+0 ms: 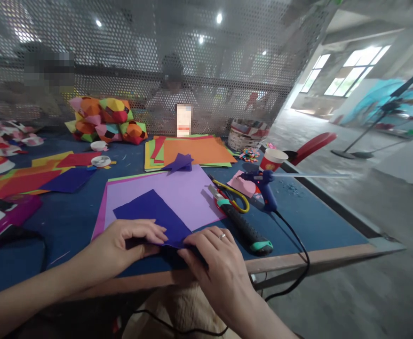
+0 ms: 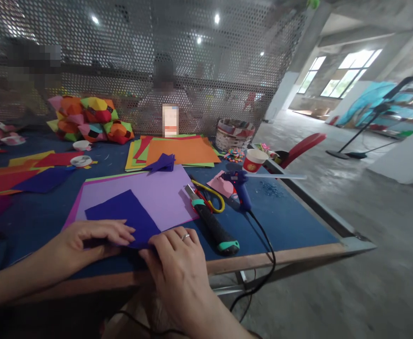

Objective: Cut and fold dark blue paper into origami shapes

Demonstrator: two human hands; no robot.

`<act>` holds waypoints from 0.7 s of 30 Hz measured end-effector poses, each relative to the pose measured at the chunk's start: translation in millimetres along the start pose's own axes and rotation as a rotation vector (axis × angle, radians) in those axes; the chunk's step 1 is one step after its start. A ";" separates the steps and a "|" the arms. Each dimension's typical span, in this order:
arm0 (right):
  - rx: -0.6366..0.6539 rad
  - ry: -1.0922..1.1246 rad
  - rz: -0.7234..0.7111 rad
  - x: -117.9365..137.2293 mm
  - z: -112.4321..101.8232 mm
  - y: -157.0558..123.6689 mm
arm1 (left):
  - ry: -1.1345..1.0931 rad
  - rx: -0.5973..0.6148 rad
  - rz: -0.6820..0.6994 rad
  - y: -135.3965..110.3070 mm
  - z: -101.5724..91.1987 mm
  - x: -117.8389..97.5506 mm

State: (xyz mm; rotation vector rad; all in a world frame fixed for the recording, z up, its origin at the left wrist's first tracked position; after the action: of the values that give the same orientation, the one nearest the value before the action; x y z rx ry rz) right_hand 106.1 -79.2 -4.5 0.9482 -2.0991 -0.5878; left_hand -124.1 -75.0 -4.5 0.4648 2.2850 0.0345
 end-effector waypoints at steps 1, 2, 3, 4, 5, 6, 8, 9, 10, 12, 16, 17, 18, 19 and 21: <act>-0.006 0.000 0.012 -0.5 0.7 0.7 | 0.001 0.003 -0.012 -0.5 -0.9 -1.2; -0.017 -0.003 0.024 -0.8 1.5 1.6 | 0.005 0.010 -0.022 -0.9 -1.7 -2.4; -0.032 -0.008 0.037 -0.8 2.2 2.6 | 0.010 0.020 -0.033 -0.8 -2.4 -3.7; -0.046 -0.017 0.054 -0.7 3.1 3.6 | 0.017 0.032 -0.041 -0.4 -2.8 -4.9; -0.059 -0.027 0.075 -0.6 4.0 4.7 | 0.031 0.037 -0.051 0.5 -3.3 -5.9; -0.072 -0.036 0.094 -0.4 4.9 5.8 | 0.060 0.028 -0.064 1.9 -4.0 -6.7; -0.087 -0.056 0.124 -0.2 6.8 8.1 | 0.169 -0.034 -0.095 5.3 -5.7 -7.6; -0.082 -0.067 0.138 -0.5 8.0 9.2 | 0.238 -0.079 -0.109 7.0 -6.3 -7.9; -0.074 -0.079 0.151 -1.0 9.3 10.4 | 0.305 -0.120 -0.115 8.5 -6.5 -8.1; -0.038 -0.105 0.174 -3.0 12.6 12.4 | 0.410 -0.155 -0.116 11.0 -4.9 -8.2; -0.005 -0.179 0.184 -7.8 18.8 15.1 | 0.509 -0.150 -0.074 14.5 -1.2 -7.6; -0.011 -0.202 0.180 -8.8 19.9 15.8 | 0.530 -0.156 -0.059 15.5 -1.3 -7.6; -0.021 -0.226 0.176 -9.7 20.8 16.6 | 0.554 -0.164 -0.041 16.5 -1.5 -7.7; -0.022 -0.245 0.174 -10.7 21.9 17.3 | 0.580 -0.175 -0.023 17.4 -1.7 -7.8; -0.012 -0.261 0.177 -12.6 23.7 18.7 | 0.631 -0.203 0.015 18.5 -1.6 -8.0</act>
State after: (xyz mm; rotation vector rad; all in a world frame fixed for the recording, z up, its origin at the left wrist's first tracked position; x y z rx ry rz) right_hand 85.1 -55.4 -12.4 0.6995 -2.3782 -0.6603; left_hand -114.3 -60.3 5.3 0.3998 2.8509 0.4768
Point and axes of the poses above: each hand's wrist, its own y-axis towards the middle knuckle, its own z-axis out of the palm, x = y × z, the point moved 3 cm from there along y, towards the middle knuckle, and after that the axes turned 9 degrees about y, right-handed, at the moved point
